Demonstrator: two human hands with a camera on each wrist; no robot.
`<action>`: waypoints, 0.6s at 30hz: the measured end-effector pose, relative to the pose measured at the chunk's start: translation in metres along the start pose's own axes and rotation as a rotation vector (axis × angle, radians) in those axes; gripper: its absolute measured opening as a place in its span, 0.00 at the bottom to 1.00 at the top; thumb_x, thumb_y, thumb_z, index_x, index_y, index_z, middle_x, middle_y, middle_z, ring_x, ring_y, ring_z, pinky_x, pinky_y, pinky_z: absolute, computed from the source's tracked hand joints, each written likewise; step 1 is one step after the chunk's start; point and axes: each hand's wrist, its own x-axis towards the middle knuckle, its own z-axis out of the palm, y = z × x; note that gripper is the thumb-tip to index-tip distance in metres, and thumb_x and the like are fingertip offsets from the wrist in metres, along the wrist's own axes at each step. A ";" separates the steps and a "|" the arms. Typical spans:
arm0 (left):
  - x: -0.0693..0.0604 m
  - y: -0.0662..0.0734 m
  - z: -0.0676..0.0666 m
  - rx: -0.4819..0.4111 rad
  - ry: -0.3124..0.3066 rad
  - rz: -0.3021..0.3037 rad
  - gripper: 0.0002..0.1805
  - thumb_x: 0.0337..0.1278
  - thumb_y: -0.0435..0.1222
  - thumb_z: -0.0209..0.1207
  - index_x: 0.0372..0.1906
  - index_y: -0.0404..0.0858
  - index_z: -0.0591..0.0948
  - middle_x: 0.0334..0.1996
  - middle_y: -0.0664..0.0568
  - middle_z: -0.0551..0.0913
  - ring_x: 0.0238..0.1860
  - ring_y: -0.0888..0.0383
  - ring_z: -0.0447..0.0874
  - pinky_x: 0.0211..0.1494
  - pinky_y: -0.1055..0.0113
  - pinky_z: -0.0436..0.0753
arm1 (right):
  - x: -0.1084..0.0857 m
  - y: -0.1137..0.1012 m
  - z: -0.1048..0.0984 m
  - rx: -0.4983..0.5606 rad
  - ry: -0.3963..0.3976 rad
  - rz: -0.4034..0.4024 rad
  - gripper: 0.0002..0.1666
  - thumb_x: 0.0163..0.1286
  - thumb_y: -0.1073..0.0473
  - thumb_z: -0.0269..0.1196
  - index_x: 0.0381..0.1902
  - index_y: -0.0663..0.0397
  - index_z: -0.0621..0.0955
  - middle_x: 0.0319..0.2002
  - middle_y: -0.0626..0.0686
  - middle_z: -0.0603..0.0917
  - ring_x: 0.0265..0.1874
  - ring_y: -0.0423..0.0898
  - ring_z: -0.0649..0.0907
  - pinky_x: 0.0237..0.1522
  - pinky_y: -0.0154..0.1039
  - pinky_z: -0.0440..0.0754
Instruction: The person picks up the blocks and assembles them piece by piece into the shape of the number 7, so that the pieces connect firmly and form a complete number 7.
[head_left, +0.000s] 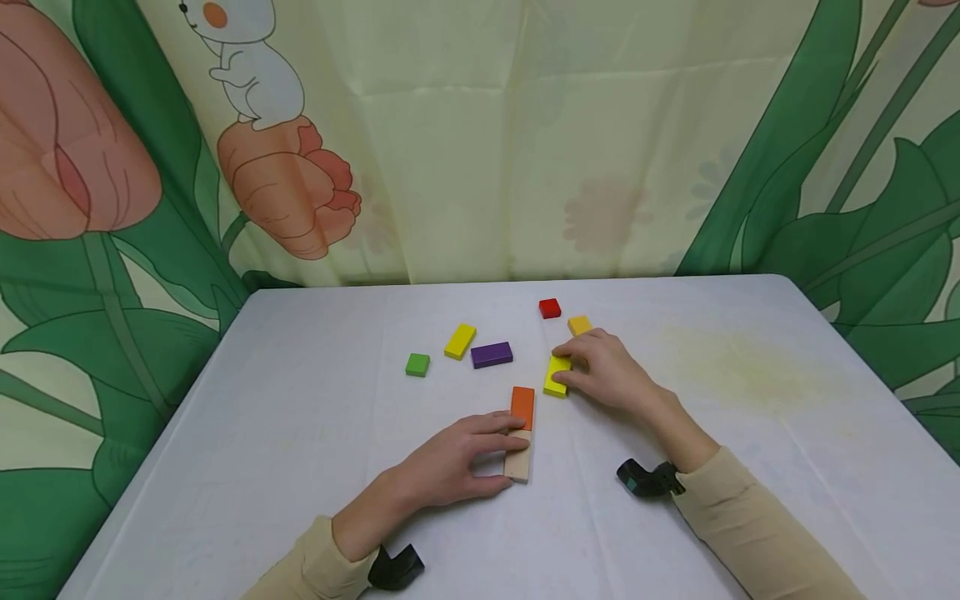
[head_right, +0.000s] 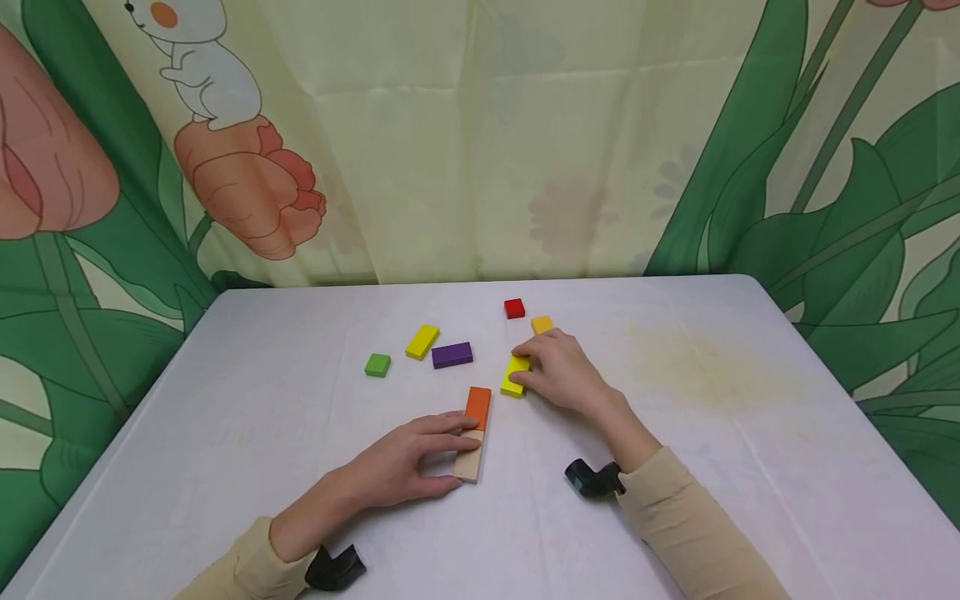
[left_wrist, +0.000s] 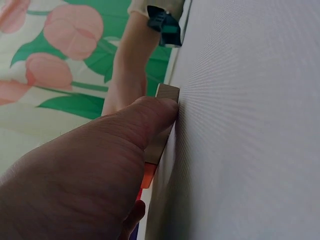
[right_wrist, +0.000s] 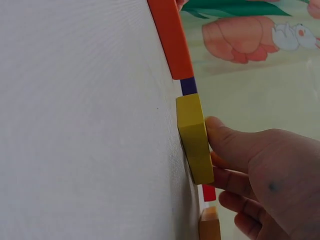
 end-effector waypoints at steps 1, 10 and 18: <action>0.000 0.000 0.000 0.001 -0.001 -0.001 0.25 0.61 0.42 0.69 0.63 0.44 0.82 0.69 0.54 0.73 0.72 0.57 0.65 0.72 0.61 0.66 | 0.001 0.000 0.001 -0.005 0.004 -0.007 0.24 0.64 0.53 0.73 0.56 0.56 0.85 0.51 0.54 0.85 0.57 0.58 0.74 0.62 0.60 0.69; 0.001 0.000 0.000 -0.005 -0.013 -0.009 0.25 0.62 0.42 0.69 0.63 0.44 0.82 0.69 0.54 0.73 0.72 0.57 0.65 0.72 0.60 0.66 | 0.015 -0.005 0.006 -0.033 -0.009 -0.074 0.23 0.66 0.53 0.71 0.56 0.58 0.85 0.53 0.56 0.85 0.63 0.62 0.73 0.69 0.63 0.60; 0.002 0.000 -0.001 -0.035 -0.033 -0.038 0.25 0.62 0.41 0.69 0.64 0.44 0.82 0.69 0.55 0.72 0.73 0.58 0.63 0.72 0.61 0.65 | 0.024 -0.012 0.010 -0.014 -0.009 -0.095 0.23 0.66 0.53 0.71 0.56 0.57 0.85 0.53 0.54 0.85 0.58 0.57 0.75 0.65 0.58 0.67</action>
